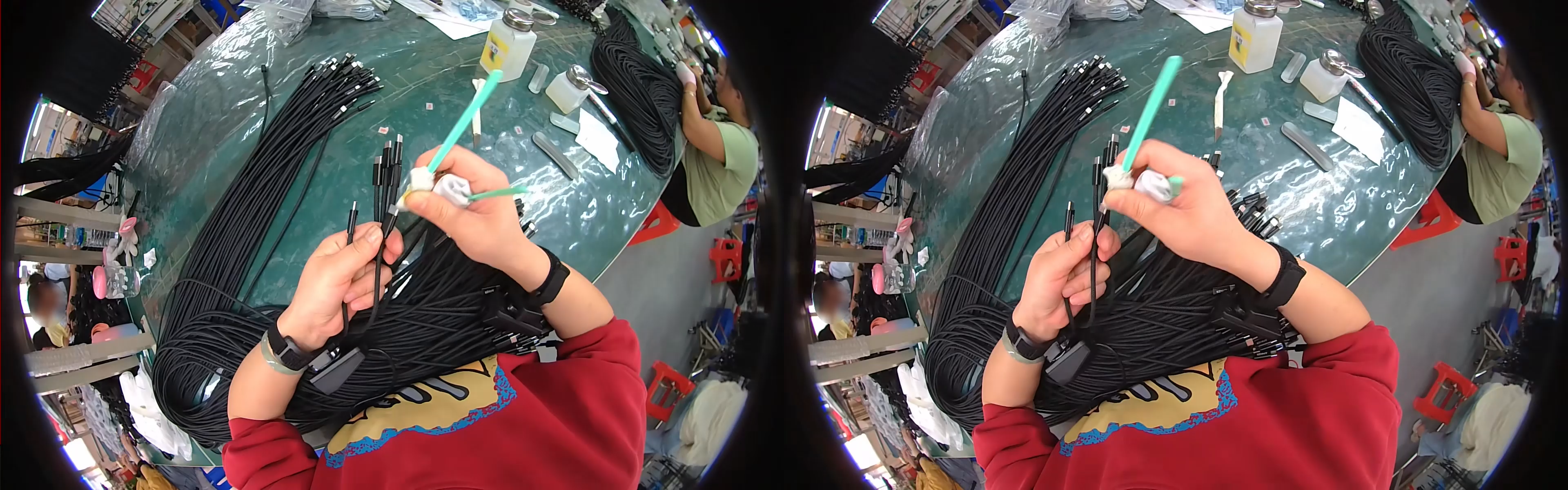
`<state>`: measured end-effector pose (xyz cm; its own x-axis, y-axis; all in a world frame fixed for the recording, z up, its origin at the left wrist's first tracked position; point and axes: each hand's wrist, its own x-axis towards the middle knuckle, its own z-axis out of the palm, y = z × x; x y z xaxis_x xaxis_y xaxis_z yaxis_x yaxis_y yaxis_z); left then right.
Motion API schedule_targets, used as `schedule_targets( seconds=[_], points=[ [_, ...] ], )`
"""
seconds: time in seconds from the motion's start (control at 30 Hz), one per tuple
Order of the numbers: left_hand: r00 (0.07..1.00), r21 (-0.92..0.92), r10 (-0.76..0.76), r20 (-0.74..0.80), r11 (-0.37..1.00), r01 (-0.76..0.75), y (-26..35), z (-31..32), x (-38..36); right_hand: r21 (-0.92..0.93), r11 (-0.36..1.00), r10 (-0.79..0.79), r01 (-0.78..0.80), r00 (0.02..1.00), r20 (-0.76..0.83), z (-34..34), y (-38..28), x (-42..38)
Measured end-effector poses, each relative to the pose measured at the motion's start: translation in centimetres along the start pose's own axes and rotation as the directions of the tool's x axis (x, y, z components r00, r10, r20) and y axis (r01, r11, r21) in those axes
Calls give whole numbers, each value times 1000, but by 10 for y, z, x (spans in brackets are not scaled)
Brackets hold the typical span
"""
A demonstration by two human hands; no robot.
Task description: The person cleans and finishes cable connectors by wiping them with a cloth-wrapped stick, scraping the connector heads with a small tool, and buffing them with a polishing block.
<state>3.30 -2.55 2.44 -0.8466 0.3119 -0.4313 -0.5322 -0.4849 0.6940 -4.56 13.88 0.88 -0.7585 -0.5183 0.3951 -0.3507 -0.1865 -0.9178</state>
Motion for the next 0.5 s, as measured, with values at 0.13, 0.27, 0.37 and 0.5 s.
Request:
schedule_targets(
  seconds=[0.13, 0.27, 0.37, 0.5],
  points=[
    [999, 4, -26, 39, 1000, 26, 1, 3, -2, 131, 990, 46, -44, 999, -12, 2, -2, -3],
    [999, 3, -16, 42, 1000, 16, 2, 3, -1, 46, 996, 76, -73, 995, -66, -3, -3, 1],
    [999, 4, -18, 39, 1000, 18, 2, 3, -1, 58, 998, -28, 32, 998, -62, 2, -3, 0],
    [997, -29, -27, 70, 999, 29, 0, -1, 0, 104, 994, 20, -18, 1000, -10, 5, -5, 1]
  ],
)
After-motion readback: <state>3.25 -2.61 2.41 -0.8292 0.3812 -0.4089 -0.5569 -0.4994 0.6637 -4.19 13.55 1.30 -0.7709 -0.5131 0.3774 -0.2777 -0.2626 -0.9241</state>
